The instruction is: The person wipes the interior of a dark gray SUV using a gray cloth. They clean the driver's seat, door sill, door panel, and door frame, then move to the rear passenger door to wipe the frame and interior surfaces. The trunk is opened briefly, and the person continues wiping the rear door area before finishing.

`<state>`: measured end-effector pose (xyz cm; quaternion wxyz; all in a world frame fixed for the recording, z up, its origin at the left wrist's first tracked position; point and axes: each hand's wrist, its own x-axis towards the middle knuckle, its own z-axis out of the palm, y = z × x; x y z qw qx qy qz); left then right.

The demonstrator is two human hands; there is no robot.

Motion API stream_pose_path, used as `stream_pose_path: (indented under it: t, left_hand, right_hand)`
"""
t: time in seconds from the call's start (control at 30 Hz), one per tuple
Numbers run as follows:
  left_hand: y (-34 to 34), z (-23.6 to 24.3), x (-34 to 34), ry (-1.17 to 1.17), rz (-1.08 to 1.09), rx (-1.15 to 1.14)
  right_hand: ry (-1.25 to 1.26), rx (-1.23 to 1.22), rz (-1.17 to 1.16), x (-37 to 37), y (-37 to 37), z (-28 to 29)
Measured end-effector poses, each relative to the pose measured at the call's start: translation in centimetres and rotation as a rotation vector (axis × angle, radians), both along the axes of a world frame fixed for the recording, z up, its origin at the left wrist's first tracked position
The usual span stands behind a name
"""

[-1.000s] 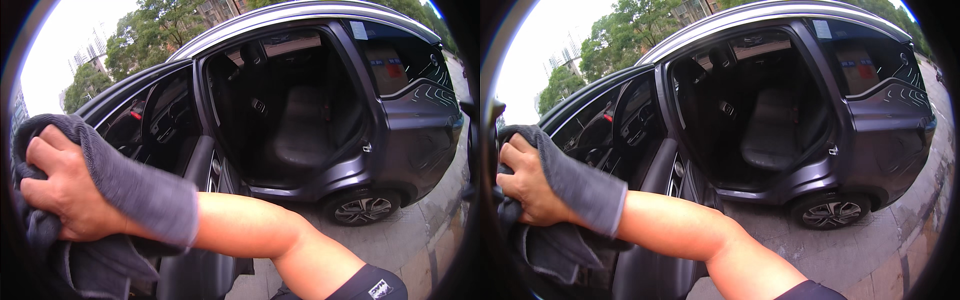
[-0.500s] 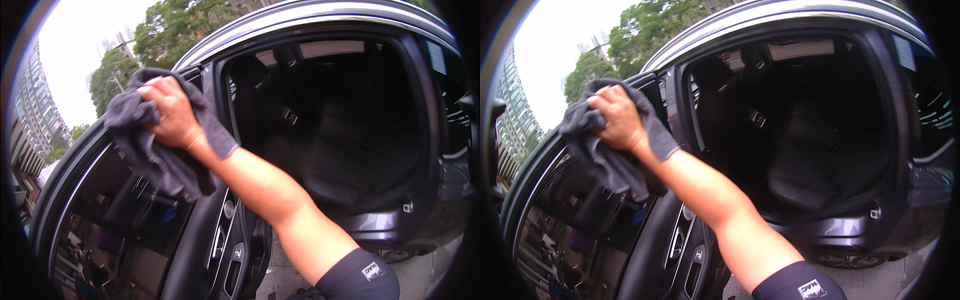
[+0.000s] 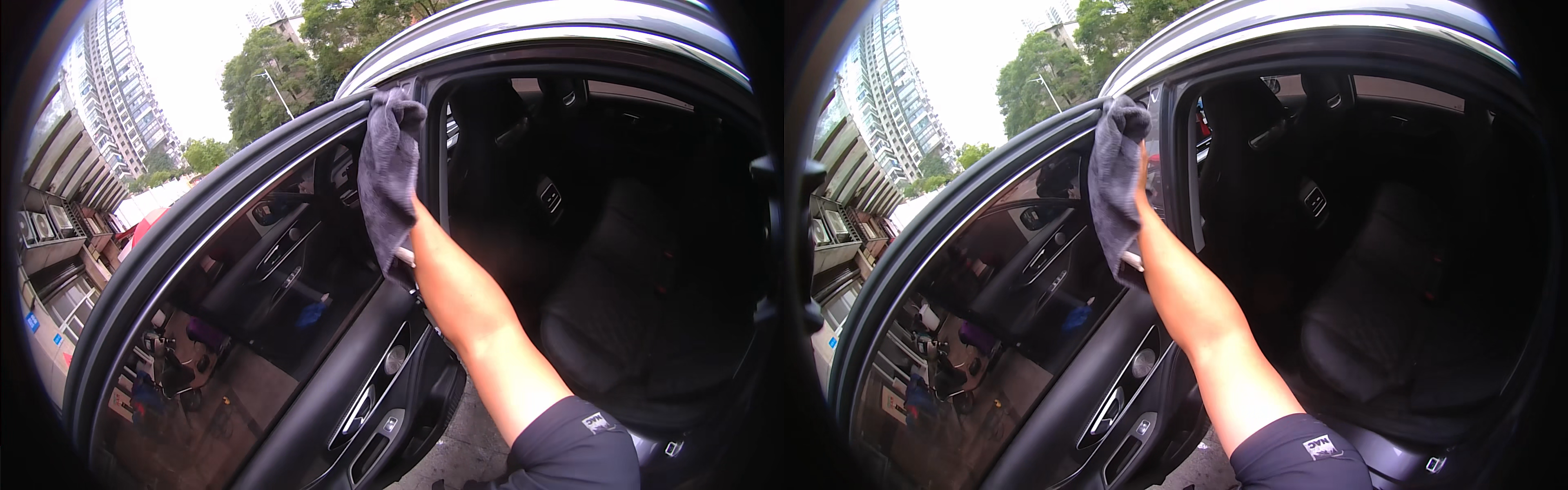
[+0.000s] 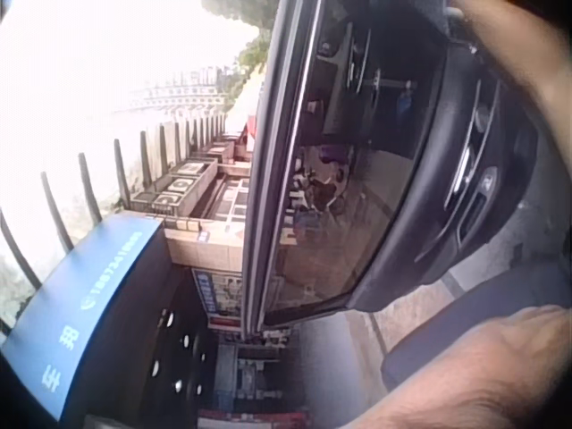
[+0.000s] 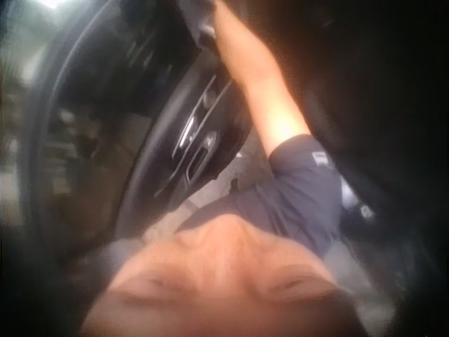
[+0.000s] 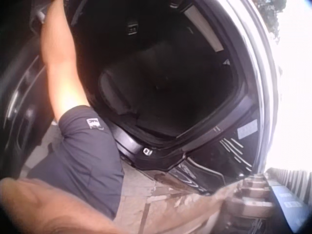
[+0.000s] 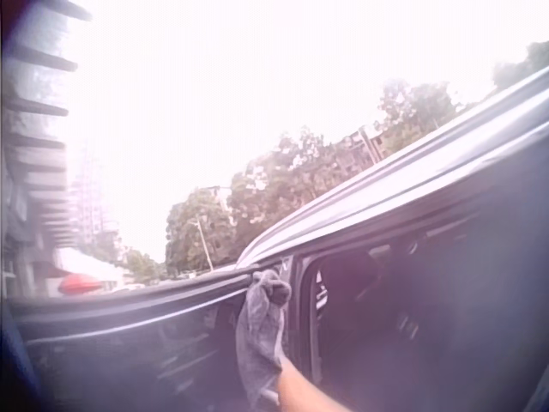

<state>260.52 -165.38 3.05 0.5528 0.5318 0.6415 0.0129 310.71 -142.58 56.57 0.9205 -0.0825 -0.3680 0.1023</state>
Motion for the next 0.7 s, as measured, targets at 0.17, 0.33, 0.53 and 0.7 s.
stream_pose_path:
  t: [0.17, 0.33, 0.53, 0.7]
  left_hand:
    - [-1.5, -1.2, -0.2, -0.017, -0.015, 0.001]
    - [-2.6, -6.5, -2.4, -0.047, -0.146, -0.005]
    - [-2.1, -2.9, 0.4, -0.554, -0.333, 0.002]
    - [-6.3, 8.9, 12.5, -0.95, -0.351, -0.135]
  right_hand:
    - [-0.03, -0.464, 0.16, -2.0, 1.3, -11.5]
    - [-0.223, -1.048, 0.094, -4.2, -6.6, -20.8]
    - [-0.152, -1.595, -0.468, -10.3, -25.3, -29.2]
    - [0.153, -1.602, -0.429, -20.7, -39.0, -36.6]
